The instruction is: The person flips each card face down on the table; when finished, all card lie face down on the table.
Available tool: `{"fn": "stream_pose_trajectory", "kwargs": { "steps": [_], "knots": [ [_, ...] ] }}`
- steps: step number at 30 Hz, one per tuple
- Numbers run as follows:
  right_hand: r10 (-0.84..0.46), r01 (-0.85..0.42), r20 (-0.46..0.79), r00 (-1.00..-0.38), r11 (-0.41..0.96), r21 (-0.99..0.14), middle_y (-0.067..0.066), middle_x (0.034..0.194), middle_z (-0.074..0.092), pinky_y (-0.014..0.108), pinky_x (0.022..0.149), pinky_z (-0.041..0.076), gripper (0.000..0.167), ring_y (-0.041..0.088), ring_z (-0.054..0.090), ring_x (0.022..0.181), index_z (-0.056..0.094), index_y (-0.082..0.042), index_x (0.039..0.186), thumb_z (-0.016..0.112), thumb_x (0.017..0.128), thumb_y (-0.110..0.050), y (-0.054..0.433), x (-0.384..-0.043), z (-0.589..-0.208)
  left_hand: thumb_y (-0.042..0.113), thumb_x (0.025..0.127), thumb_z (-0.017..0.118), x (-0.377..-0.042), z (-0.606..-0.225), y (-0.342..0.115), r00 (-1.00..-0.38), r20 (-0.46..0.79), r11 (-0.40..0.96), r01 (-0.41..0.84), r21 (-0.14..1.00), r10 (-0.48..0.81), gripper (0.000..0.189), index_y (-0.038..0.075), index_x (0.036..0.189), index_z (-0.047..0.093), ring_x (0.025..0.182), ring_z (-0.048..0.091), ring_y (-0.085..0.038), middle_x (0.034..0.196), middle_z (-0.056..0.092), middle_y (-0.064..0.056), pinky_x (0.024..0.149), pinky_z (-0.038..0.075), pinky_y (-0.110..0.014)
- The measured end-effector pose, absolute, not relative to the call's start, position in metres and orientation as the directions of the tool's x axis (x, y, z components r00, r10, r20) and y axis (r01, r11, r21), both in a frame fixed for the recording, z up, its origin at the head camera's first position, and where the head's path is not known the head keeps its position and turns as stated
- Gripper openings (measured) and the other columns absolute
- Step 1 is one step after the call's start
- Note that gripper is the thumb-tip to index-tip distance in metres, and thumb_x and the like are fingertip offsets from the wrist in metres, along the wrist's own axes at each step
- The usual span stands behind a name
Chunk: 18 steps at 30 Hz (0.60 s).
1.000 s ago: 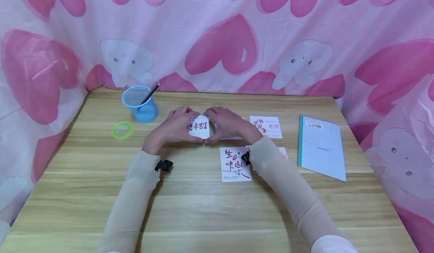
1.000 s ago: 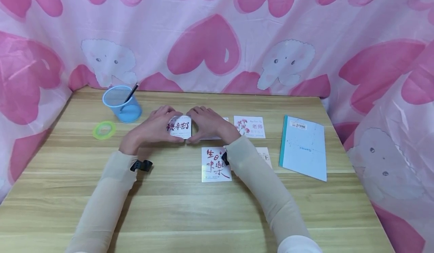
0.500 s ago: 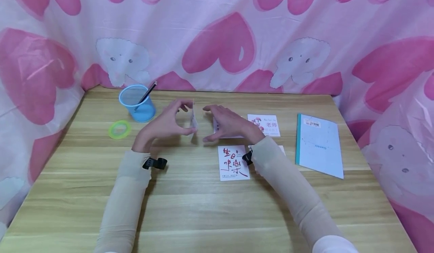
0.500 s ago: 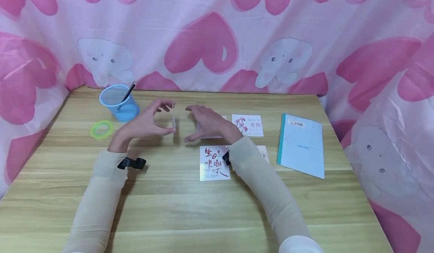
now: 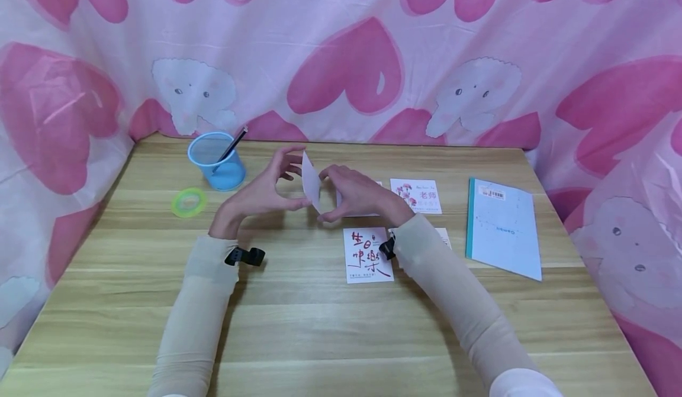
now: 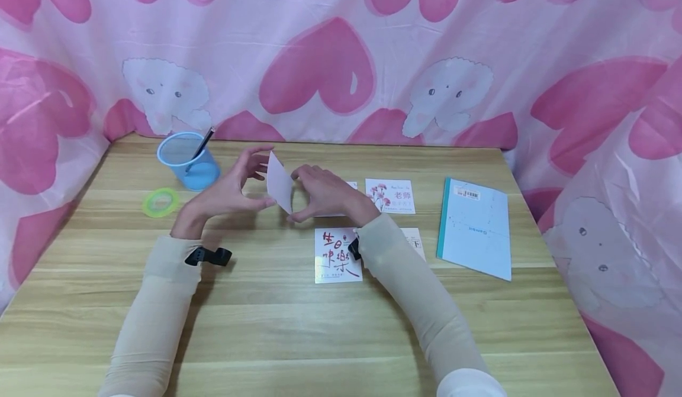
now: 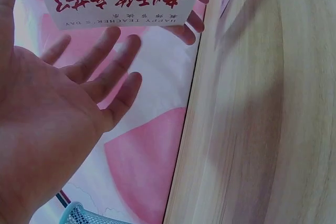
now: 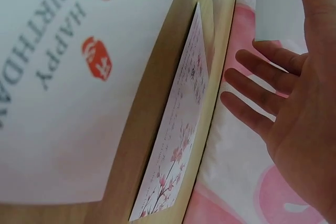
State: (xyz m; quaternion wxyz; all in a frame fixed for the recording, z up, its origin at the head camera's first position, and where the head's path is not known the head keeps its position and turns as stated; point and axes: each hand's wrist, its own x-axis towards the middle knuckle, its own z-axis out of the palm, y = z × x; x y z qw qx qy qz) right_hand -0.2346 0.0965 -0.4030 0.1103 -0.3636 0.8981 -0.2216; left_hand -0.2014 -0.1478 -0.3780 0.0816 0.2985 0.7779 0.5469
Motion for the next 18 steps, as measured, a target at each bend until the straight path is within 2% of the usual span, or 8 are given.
{"fn": "stream_pose_trajectory", "kwargs": {
  "steps": [2, 4, 9, 13, 18],
  "knots": [
    [-0.701, -0.607, -0.042, -0.712, 0.644, -0.464, 0.002, 0.128, 0.050, 0.035, 0.089, 0.043, 0.097, 0.015, 0.046, 0.103, 0.043, -0.008, 0.136, 0.079, 0.067, -0.066, 0.097, -0.235, -0.402, 0.014, 0.079, 0.082, -0.203, -0.380, -0.149, -0.812, 0.185, 0.233, 0.365, 0.901, 0.554, 0.093, 0.018, 0.150, 0.022, 0.119, 0.045, -0.031, 0.138, 0.043, -0.012, 0.099, 0.035, -0.053],
    [-0.697, -0.606, -0.046, -0.715, 0.652, -0.455, 0.003, 0.129, 0.050, 0.036, 0.090, 0.043, 0.098, 0.015, 0.045, 0.104, 0.044, -0.007, 0.137, 0.079, 0.066, -0.065, 0.099, -0.235, -0.402, 0.021, 0.079, 0.083, -0.205, -0.383, -0.153, -0.823, 0.167, 0.269, 0.359, 0.894, 0.543, 0.091, 0.020, 0.149, 0.024, 0.119, 0.045, -0.028, 0.138, 0.042, -0.007, 0.100, 0.035, -0.053],
    [-0.664, -0.584, -0.055, -0.746, 0.692, -0.425, 0.001, 0.138, 0.045, 0.040, 0.103, 0.037, 0.097, 0.015, 0.043, 0.119, 0.042, -0.012, 0.140, 0.080, 0.067, -0.063, 0.107, -0.234, -0.400, 0.027, 0.075, 0.086, -0.207, -0.387, -0.171, -0.854, 0.081, 0.395, 0.319, 0.862, 0.514, 0.091, 0.015, 0.144, 0.028, 0.123, 0.040, -0.030, 0.136, 0.039, -0.002, 0.100, 0.037, -0.056],
    [-0.650, -0.582, -0.037, -0.759, 0.703, -0.409, -0.001, 0.140, 0.043, 0.042, 0.108, 0.032, 0.095, 0.017, 0.040, 0.126, 0.043, -0.014, 0.140, 0.081, 0.067, -0.062, 0.111, -0.236, -0.400, 0.033, 0.071, 0.089, -0.207, -0.389, -0.180, -0.869, 0.029, 0.576, 0.352, 0.738, 0.493, 0.089, 0.012, 0.140, 0.037, 0.123, 0.038, -0.033, 0.136, 0.042, -0.005, 0.099, 0.037, -0.054],
    [-0.655, -0.604, -0.035, -0.755, 0.715, -0.351, 0.000, 0.138, 0.043, 0.044, 0.109, 0.030, 0.096, 0.019, 0.040, 0.125, 0.044, -0.014, 0.140, 0.078, 0.067, -0.067, 0.109, -0.239, -0.404, 0.042, 0.069, 0.089, -0.208, -0.393, -0.183, -0.883, -0.005, 0.727, 0.383, 0.570, 0.470, 0.087, 0.013, 0.138, 0.046, 0.123, 0.037, -0.032, 0.138, 0.041, -0.010, 0.104, 0.027, -0.058]
  ]
}}
